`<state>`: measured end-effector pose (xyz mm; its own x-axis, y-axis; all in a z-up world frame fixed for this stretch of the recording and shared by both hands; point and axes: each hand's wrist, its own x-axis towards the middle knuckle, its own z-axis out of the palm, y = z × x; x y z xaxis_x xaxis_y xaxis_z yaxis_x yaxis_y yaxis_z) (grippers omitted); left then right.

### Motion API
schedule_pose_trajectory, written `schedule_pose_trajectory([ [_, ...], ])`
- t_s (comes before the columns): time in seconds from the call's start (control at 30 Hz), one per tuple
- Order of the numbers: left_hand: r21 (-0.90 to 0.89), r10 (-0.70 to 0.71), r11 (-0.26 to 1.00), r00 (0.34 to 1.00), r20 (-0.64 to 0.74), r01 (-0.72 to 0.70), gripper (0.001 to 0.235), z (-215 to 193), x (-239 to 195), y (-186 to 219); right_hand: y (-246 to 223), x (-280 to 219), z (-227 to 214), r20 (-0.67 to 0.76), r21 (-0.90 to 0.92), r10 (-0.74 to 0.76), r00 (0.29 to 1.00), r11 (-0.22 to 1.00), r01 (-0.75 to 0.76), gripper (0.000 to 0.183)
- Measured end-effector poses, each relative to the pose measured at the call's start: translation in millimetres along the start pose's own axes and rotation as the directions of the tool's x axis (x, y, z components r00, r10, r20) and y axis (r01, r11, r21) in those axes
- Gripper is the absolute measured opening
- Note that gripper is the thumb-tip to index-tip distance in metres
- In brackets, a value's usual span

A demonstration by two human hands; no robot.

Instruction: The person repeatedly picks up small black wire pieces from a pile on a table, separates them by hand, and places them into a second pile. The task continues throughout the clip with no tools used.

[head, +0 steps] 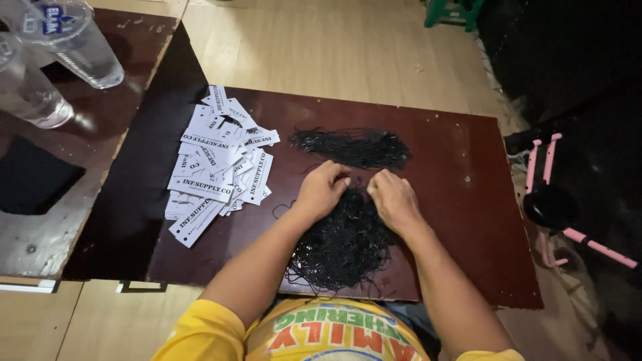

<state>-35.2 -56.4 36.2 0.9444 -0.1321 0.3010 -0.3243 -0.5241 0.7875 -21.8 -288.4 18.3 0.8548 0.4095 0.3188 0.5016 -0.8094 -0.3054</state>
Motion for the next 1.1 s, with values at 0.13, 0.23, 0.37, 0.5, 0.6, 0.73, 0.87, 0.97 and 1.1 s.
schedule_pose_trajectory([
  [0.13,-0.048,0.017,0.999,1.000,-0.008,-0.017,0.022,-7,-4,6,-35,1,-43,0.041,0.388,0.245,0.969,0.889,-0.241,0.005],
  [0.23,-0.077,0.130,0.988,0.988,-0.080,-0.136,0.026,-5,-7,6,-46,4,-47,-0.060,0.527,0.250,0.966,0.830,-0.182,0.011],
  [0.37,-0.084,0.267,0.958,0.960,-0.089,-0.275,0.030,-10,-11,15,-55,3,-38,-0.150,0.536,0.116,0.982,0.844,-0.017,0.012],
  [0.5,-0.265,0.269,0.923,0.960,-0.075,-0.279,0.046,-10,-15,20,-64,0,-41,-0.237,0.499,0.080,0.968,0.865,0.051,0.011],
  [0.6,-0.100,0.359,0.927,0.933,-0.035,-0.360,0.054,-5,-13,23,-69,1,-40,-0.290,0.493,0.059,0.955,0.865,0.096,0.009],
  [0.73,-0.093,0.355,0.928,0.932,-0.073,-0.361,0.049,-13,-13,24,-70,4,-33,-0.317,0.463,0.012,0.948,0.875,0.144,0.008],
  [0.87,-0.090,0.294,0.950,0.954,-0.053,-0.298,0.041,-4,-12,13,-70,4,-30,-0.295,0.426,-0.020,0.955,0.892,0.150,0.011],
  [0.97,-0.114,0.256,0.959,0.966,-0.036,-0.258,0.035,7,-9,-5,-65,3,-27,-0.298,0.460,0.032,0.954,0.881,0.114,0.009],
  [1.1,-0.101,0.231,0.965,0.968,-0.095,-0.240,0.020,17,-4,-21,-62,7,-21,-0.296,0.490,0.034,0.954,0.863,0.122,0.006],
])
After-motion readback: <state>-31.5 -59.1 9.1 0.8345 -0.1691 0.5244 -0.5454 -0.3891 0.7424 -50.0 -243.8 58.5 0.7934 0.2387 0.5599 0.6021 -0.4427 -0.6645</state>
